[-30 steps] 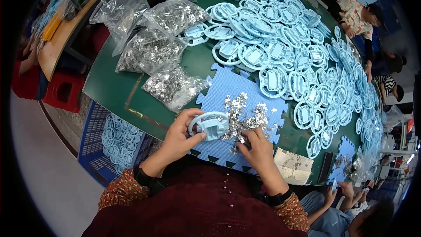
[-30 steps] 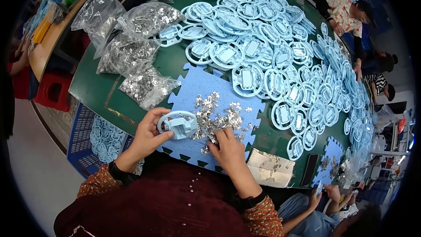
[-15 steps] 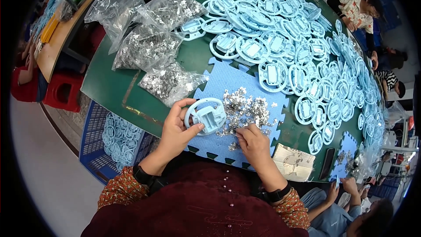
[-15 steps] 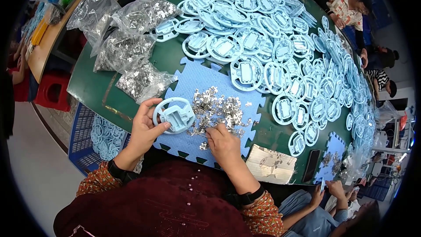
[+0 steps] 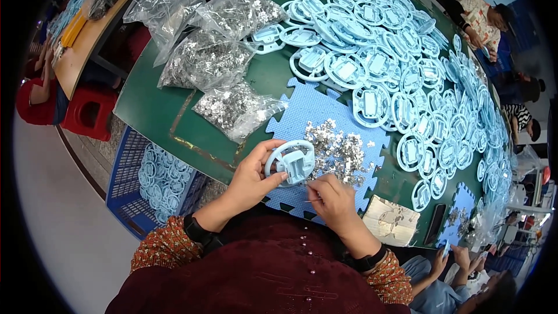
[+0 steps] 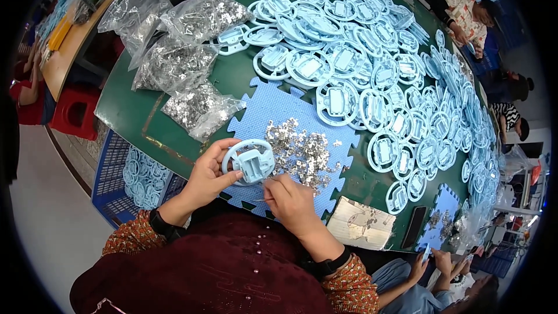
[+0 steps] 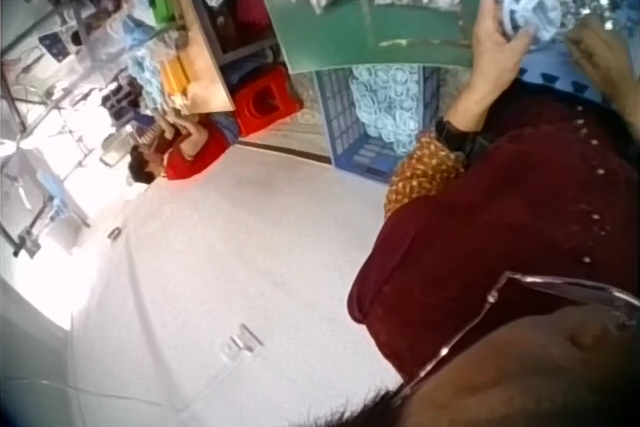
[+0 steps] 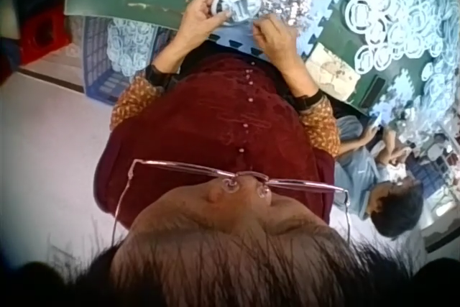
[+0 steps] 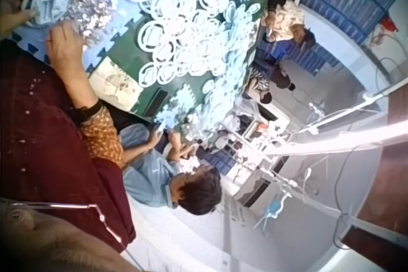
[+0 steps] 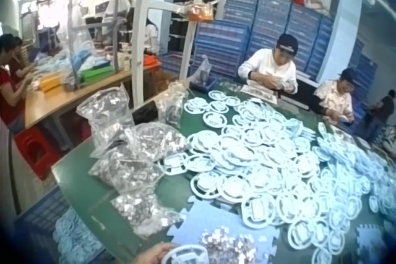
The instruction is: Assembling small silver components into blue plastic toy frames at a factory workbench.
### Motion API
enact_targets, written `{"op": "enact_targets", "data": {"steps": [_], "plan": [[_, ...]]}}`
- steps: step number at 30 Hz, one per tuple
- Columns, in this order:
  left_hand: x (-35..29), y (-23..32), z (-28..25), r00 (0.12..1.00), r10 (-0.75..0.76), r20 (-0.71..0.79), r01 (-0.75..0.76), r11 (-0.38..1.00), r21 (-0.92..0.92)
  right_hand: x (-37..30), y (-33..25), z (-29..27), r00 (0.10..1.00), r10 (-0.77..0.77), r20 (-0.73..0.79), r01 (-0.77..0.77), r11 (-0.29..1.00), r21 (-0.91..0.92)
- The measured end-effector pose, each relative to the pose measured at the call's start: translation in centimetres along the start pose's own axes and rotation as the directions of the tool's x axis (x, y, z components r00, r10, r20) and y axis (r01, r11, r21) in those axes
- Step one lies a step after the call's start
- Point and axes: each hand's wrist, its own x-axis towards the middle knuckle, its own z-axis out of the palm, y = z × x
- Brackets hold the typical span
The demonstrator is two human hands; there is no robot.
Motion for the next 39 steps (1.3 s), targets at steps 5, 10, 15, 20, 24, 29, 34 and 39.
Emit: {"op": "enact_targets", "data": {"steps": [5,10,15,20,24,29,34,39], "plan": [[0.4,0.7,0.5,1.000,-0.006,0.014,0.005,0.997,0.083,0.0,0.4,0.9,0.985,-0.175,0.002,0.175,0.982,-0.070],[0.4,0.9,1.0,1.000,-0.007,0.014,0.005,0.985,0.175,0.4,0.2,0.7,0.974,-0.214,0.080,0.221,0.969,-0.107],[0.4,0.8,0.9,1.000,-0.003,0.023,0.000,0.990,0.144,0.1,0.5,0.4,0.976,-0.196,0.093,0.202,0.977,-0.065],[0.4,1.1,1.1,1.000,0.010,0.023,-0.014,0.983,0.184,0.3,0.0,0.0,0.963,-0.223,0.149,0.244,0.959,-0.145],[0.6,0.8,0.8,0.997,0.064,0.041,-0.073,0.960,0.270,0.6,0.1,0.0,0.960,-0.200,0.195,0.230,0.962,-0.146],[0.7,0.9,0.9,0.999,0.022,0.033,-0.028,0.979,0.202,0.0,0.5,0.0,0.997,-0.075,0.036,0.075,0.997,-0.011],[0.7,0.8,0.9,1.000,0.017,0.021,-0.020,0.987,0.160,0.1,0.1,0.0,0.996,-0.063,0.059,0.065,0.997,-0.028],[0.9,1.0,0.9,0.999,0.004,0.051,-0.015,0.975,0.220,0.0,0.6,0.4,0.980,-0.136,0.143,0.154,0.981,-0.121]]}}
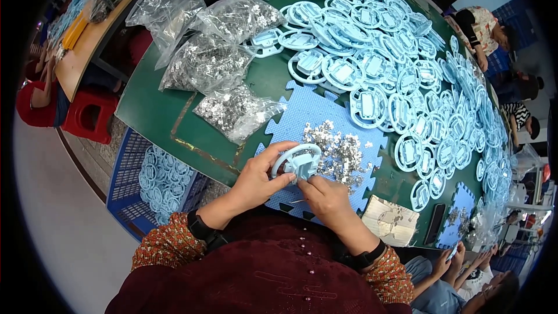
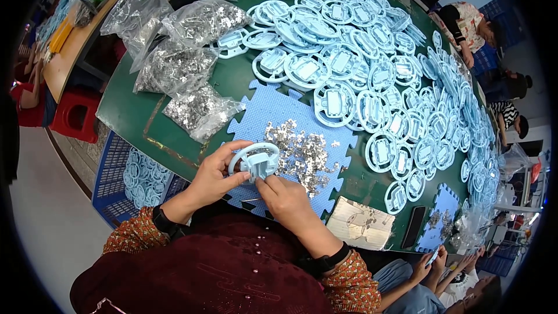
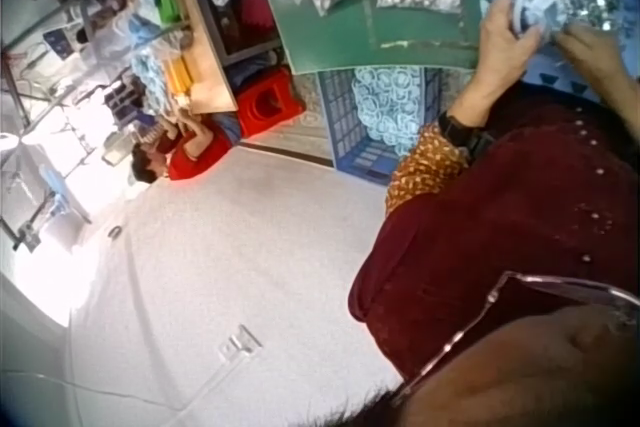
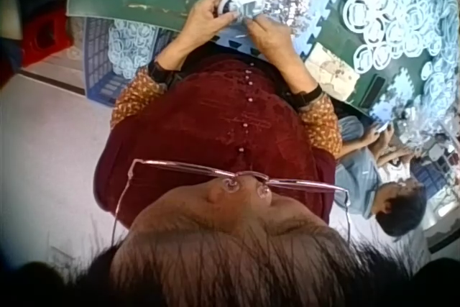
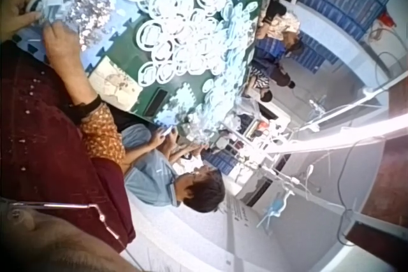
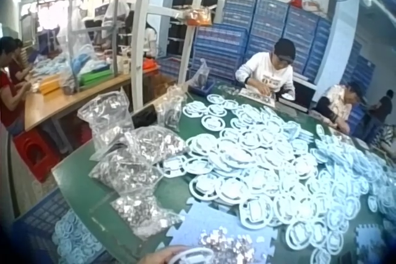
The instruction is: Assembling small silver components into blue plastic toy frames at a factory workbench.
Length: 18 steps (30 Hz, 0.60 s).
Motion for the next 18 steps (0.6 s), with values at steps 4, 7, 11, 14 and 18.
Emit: {"op": "enact_targets", "data": {"steps": [4,7,11,14,18], "plan": [[0.01,-0.39,-0.02,0.999,0.034,-0.020,-0.035,0.999,-0.027,0.04,0.16,0.22,0.995,-0.007,-0.102,0.015,0.996,0.084],[0.06,-0.48,0.02,0.999,0.010,-0.042,-0.011,1.000,-0.023,-0.48,0.21,0.26,0.982,0.038,-0.186,-0.019,0.995,0.102],[0.04,-0.29,-0.09,1.000,0.013,-0.026,-0.014,0.999,-0.030,-0.41,0.48,0.48,0.974,0.018,-0.225,0.001,0.996,0.084],[0.12,-0.19,-0.14,1.000,0.010,-0.020,-0.010,1.000,-0.015,-0.48,0.68,0.37,0.987,-0.014,-0.161,0.020,0.999,0.038],[0.14,0.13,-0.21,1.000,0.020,-0.014,-0.019,0.998,0.055,-0.45,0.96,0.60,0.989,-0.037,-0.140,0.043,0.998,0.042]]}}
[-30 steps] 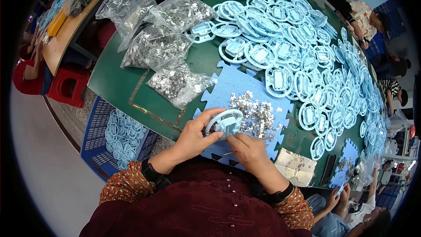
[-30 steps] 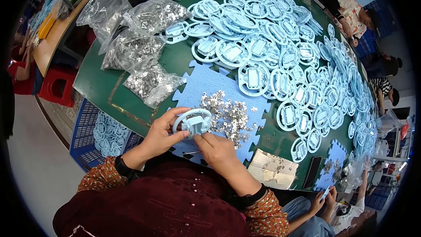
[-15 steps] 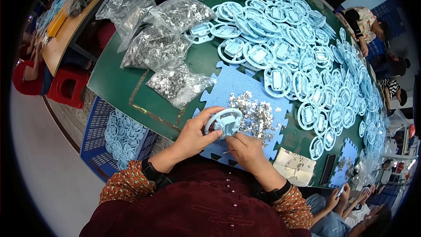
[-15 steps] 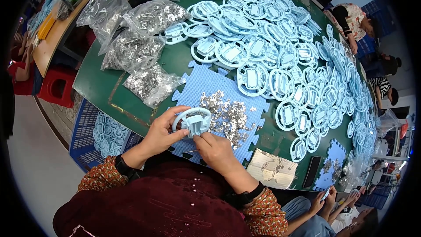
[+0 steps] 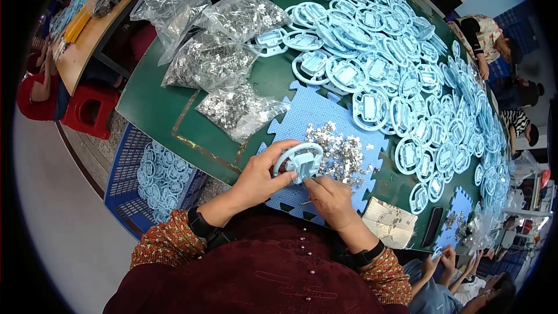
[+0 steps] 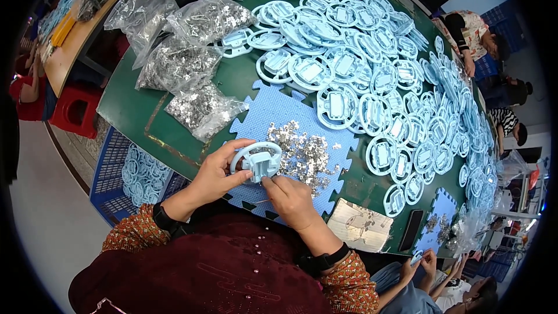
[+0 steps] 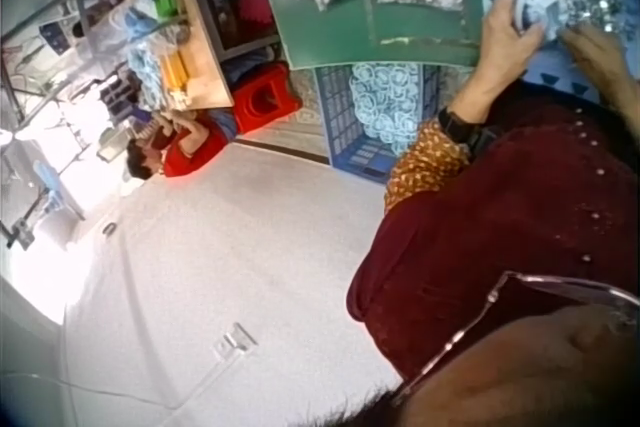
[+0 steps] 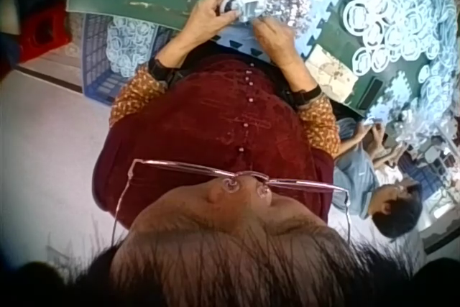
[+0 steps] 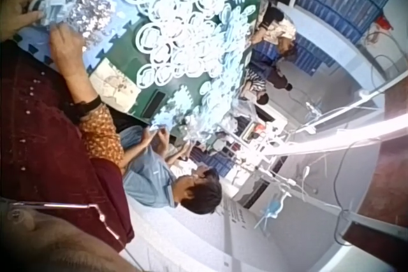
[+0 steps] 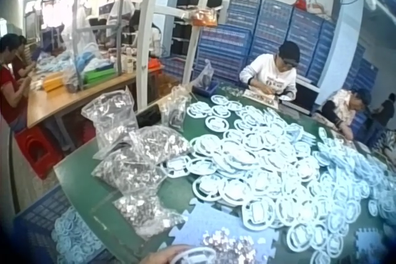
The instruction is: Assembling small silver components into blue plastic toy frames at a factory workbench.
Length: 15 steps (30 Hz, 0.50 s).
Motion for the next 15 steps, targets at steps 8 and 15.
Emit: {"op": "enact_targets", "data": {"steps": [8,15], "plan": [[0.0,-0.4,0.2,1.000,-0.015,-0.005,0.015,0.997,-0.077,-0.5,-0.1,-0.1,0.990,0.135,-0.039,-0.132,0.989,0.063],[0.1,-0.2,0.7,0.996,0.087,-0.023,-0.086,0.994,0.060,0.1,-0.9,-1.3,0.911,0.406,-0.063,-0.391,0.904,0.171]]}}
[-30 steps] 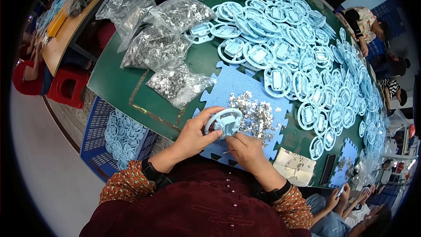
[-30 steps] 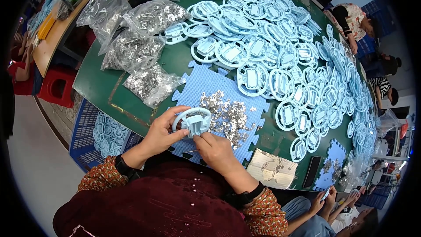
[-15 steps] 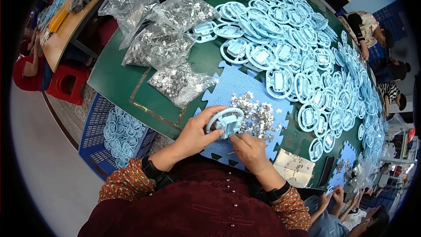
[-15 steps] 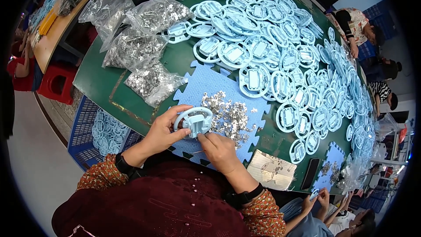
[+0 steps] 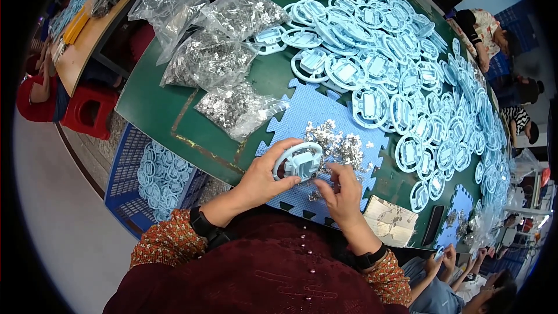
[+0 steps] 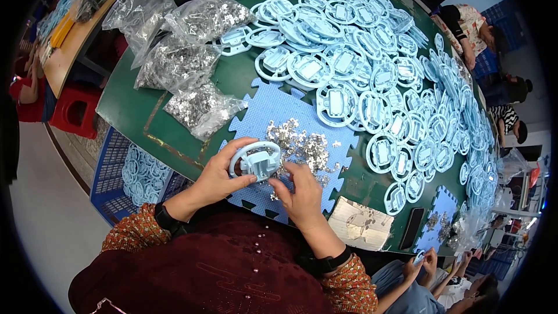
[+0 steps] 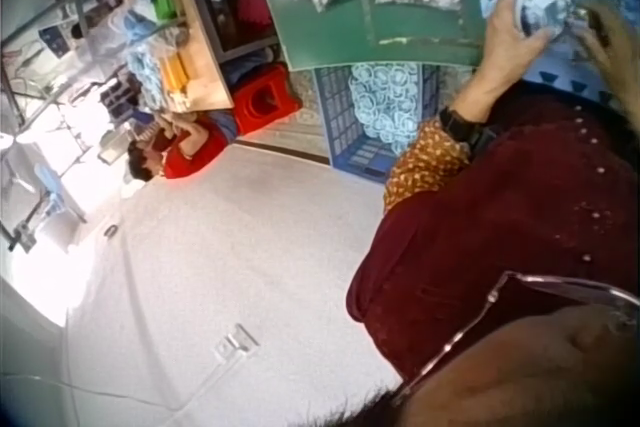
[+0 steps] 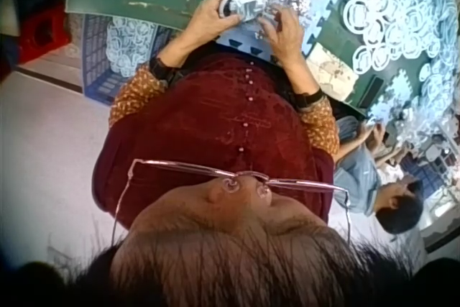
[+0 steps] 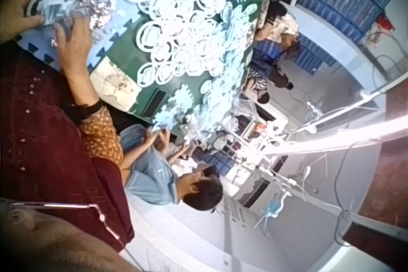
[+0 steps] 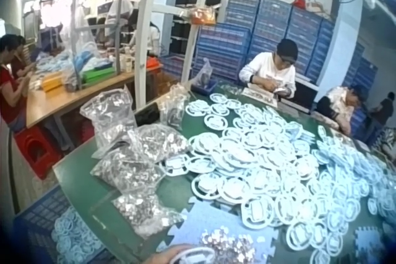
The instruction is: Assembling small silver components into blue plastic toy frames at a factory workbench.
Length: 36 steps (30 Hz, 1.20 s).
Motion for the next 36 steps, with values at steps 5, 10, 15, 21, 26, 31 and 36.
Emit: {"op": "enact_targets", "data": {"steps": [5,10,15,21,26,31,36], "plan": [[-1.0,0.5,-1.1,0.987,-0.160,-0.016,0.158,0.984,-0.078,-1.5,-0.5,-2.5,0.975,0.150,0.163,-0.139,0.987,-0.076],[-2.3,0.2,-2.9,0.979,-0.186,-0.081,0.174,0.976,-0.133,-2.8,0.3,-1.1,0.980,0.086,0.178,-0.065,0.990,-0.122],[-3.1,-0.3,-3.4,0.981,-0.162,-0.111,0.145,0.979,-0.146,-1.7,-0.4,0.6,0.972,0.009,0.235,0.034,0.984,-0.176],[-3.1,-0.4,-3.2,0.986,-0.144,-0.085,0.136,0.987,-0.085,-0.9,0.0,2.1,0.970,-0.108,0.217,0.151,0.969,-0.194],[-2.9,-0.3,-3.3,0.990,-0.123,-0.063,0.119,0.991,-0.054,-0.5,-0.5,2.1,0.971,-0.078,0.228,0.121,0.976,-0.183],[-2.9,0.1,-3.5,0.991,-0.121,-0.051,0.122,0.992,0.022,-0.5,-0.3,2.2,0.963,-0.122,0.239,0.166,0.971,-0.171],[-2.9,-0.4,-3.6,0.994,-0.103,-0.026,0.103,0.995,0.001,-0.5,0.2,2.3,0.971,-0.099,0.218,0.138,0.975,-0.172]]}}
